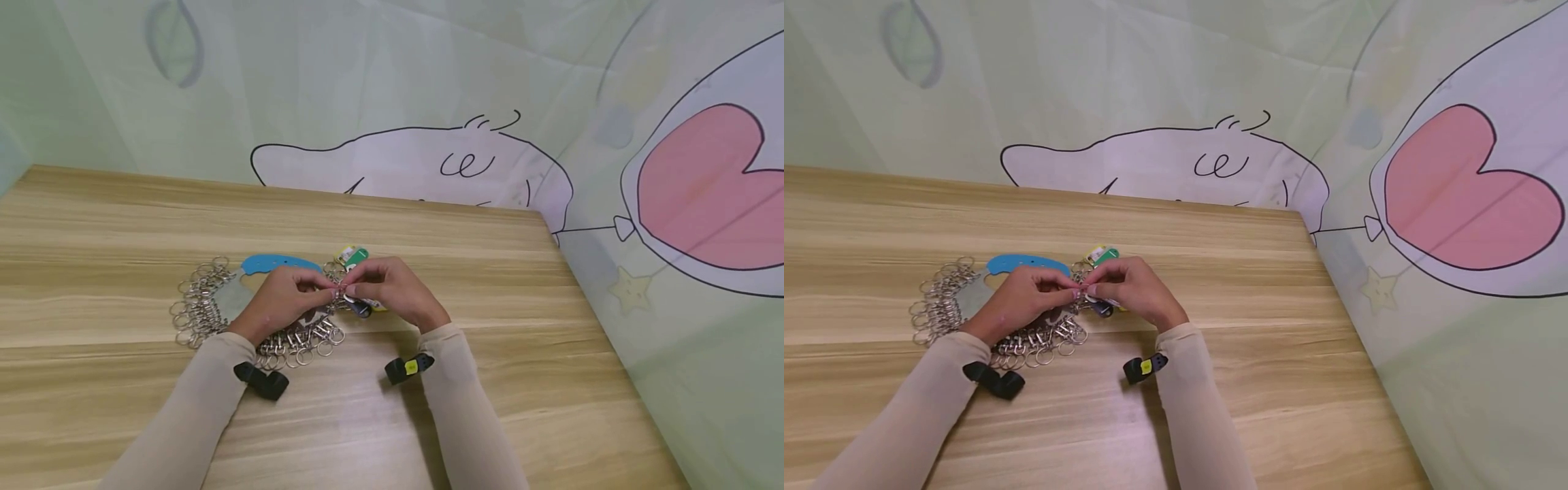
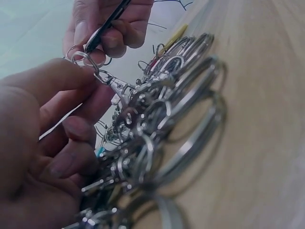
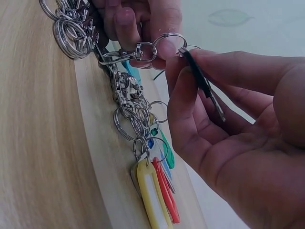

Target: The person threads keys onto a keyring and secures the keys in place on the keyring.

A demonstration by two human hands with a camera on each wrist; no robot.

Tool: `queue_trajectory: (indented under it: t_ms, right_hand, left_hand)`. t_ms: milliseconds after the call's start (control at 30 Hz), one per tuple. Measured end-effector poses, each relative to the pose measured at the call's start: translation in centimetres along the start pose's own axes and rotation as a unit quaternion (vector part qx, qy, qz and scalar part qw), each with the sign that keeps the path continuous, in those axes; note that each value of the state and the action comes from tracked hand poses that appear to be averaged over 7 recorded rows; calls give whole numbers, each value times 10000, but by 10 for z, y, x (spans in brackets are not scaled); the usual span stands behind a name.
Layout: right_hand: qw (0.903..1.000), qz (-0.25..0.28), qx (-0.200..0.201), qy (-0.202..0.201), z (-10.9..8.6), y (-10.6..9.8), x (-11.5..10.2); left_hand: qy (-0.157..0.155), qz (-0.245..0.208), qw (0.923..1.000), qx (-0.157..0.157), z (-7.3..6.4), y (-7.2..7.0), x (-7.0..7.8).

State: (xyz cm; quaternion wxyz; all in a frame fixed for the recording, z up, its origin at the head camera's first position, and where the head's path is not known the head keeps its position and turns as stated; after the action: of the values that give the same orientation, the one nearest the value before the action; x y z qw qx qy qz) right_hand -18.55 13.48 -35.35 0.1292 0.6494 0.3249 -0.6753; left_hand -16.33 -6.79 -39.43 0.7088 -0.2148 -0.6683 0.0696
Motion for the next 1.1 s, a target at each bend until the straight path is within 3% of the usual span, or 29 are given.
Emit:
queue_trajectory:
  t_ms: [300, 533, 667, 867, 1100]
  right_hand:
    - [9999, 40, -26, -100, 7, -1, 18]
    - [9999, 88, -47, -122, 7, -1, 18]
    - [10000, 64, -3, -34, 7, -1, 17]
    - [9995, -201, 118, 235, 7, -2, 17]
    - [9978, -203, 397, 498, 8, -2, 17]
  left_hand:
    - [98, -47, 9999, -4, 0, 1, 1]
    - [211, 42, 9997, -100, 0, 0, 3]
    - [96, 26, 9996, -256, -2, 0, 5]
    - [-119, -296, 9978, -582, -4, -1, 5]
    - [87, -875, 9923, -878, -3, 2, 5]
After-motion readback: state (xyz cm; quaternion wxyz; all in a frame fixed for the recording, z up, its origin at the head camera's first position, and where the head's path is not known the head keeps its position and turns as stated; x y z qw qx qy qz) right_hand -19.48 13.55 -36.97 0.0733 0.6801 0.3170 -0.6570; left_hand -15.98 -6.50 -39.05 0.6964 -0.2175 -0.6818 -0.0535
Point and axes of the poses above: each hand's wrist, its own z-axis towards the middle knuckle, its own y-axis out of the palm, x = y × z, the point moved 2 cm from there along z, towards the middle knuckle, and after that the axes turned 6 degrees about -z, right-handed, at the moved point
